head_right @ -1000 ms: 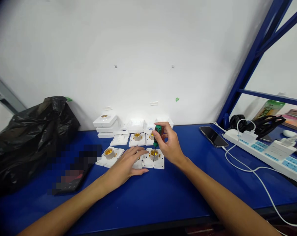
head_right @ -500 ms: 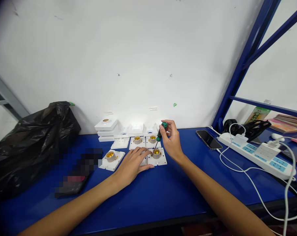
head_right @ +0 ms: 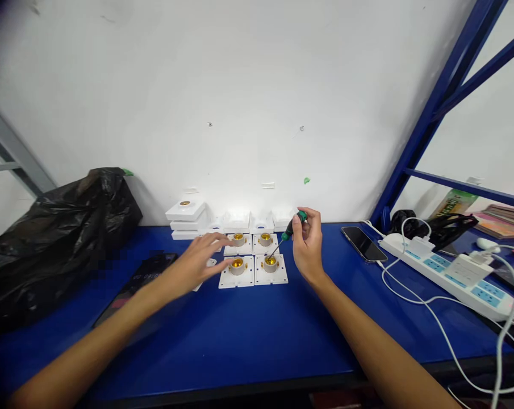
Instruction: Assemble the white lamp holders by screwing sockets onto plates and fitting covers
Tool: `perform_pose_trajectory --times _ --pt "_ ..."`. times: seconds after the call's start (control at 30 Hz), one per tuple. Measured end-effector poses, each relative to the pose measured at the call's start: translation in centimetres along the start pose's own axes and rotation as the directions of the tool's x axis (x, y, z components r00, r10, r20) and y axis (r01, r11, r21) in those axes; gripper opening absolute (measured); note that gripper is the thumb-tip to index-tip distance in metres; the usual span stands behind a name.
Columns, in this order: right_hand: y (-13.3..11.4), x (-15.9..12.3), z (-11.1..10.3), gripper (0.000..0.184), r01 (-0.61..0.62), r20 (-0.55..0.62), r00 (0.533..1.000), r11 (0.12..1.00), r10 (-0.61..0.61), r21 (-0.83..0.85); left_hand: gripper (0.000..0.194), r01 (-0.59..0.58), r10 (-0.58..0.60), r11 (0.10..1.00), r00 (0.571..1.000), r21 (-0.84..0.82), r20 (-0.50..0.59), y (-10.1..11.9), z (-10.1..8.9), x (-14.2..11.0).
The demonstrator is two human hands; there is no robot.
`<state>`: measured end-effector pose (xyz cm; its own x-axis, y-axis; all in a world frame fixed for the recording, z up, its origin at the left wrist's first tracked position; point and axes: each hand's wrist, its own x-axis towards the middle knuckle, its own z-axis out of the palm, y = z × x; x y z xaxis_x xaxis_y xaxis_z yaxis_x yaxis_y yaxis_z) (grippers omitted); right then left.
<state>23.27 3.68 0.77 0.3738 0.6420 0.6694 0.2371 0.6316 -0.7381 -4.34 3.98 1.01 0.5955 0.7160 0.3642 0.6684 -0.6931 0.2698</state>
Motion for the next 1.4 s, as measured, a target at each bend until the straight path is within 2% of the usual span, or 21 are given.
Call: perform_pose_trajectory --times 0.07,0.17,0.33,0.5,0.73,0.93,1.03,1.13,1.23,1.3,1.4 --pt "0.1 0.0 -0.2 0.023 0.026 0.020 0.999 1.000 -0.026 -0.011 0.031 0.002 -0.002 1.000 1.000 0.027 0.016 -1.8 -0.8 -0.5" --pt "0.0 -0.2 -0.2 0.023 0.039 0.050 0.998 0.999 -0.038 -0.023 0.028 0.060 -0.059 0.998 0.998 -0.025 0.031 -2.9 -0.2 -0.7" --pt "-0.3 -0.7 0.0 0.024 0.047 0.106 0.994 0.998 -0.042 -0.047 0.022 0.175 -0.184 0.982 0.975 -0.076 -0.125 -1.7 2.0 0.0" --pt "-0.3 -0.7 0.0 0.023 0.054 0.120 0.992 0.997 -0.047 -0.061 0.024 0.241 -0.251 0.968 0.948 -0.077 -0.196 -1.6 2.8 0.5" --pt "-0.3 -0.8 0.0 0.024 0.058 0.129 0.990 0.997 -0.050 -0.057 0.022 0.275 -0.292 0.956 0.927 -0.104 -0.235 -1.4 2.8 0.3" --pt "-0.7 -0.8 -0.1 0.024 0.065 0.131 0.990 0.996 -0.056 -0.066 0.033 0.318 -0.338 0.941 0.908 -0.119 -0.247 -1.0 2.7 0.2" --pt "-0.8 -0.9 0.0 0.024 0.070 0.130 0.990 0.995 -0.061 -0.067 0.031 0.360 -0.376 0.927 0.890 -0.109 -0.257 -1.7 2.0 0.6" --pt "-0.9 -0.9 0.0 0.024 0.075 0.122 0.990 0.995 -0.066 -0.073 0.023 0.384 -0.391 0.920 0.896 -0.074 -0.209 -3.3 0.0 1.2" --pt "-0.9 -0.9 0.0 0.024 0.070 0.122 0.991 0.995 -0.060 -0.077 0.011 0.387 -0.386 0.922 0.919 -0.011 -0.079 -5.1 -2.0 1.7" --pt "-0.8 -0.9 0.0 0.024 0.060 0.130 0.990 0.996 -0.051 -0.068 0.009 0.363 -0.363 0.932 0.932 0.022 0.010 -6.0 -2.5 1.9" --pt "-0.7 -0.8 0.0 0.023 0.058 0.130 0.990 0.997 -0.050 -0.057 0.006 0.331 -0.332 0.943 0.937 0.033 0.103 -6.5 -2.1 2.2"
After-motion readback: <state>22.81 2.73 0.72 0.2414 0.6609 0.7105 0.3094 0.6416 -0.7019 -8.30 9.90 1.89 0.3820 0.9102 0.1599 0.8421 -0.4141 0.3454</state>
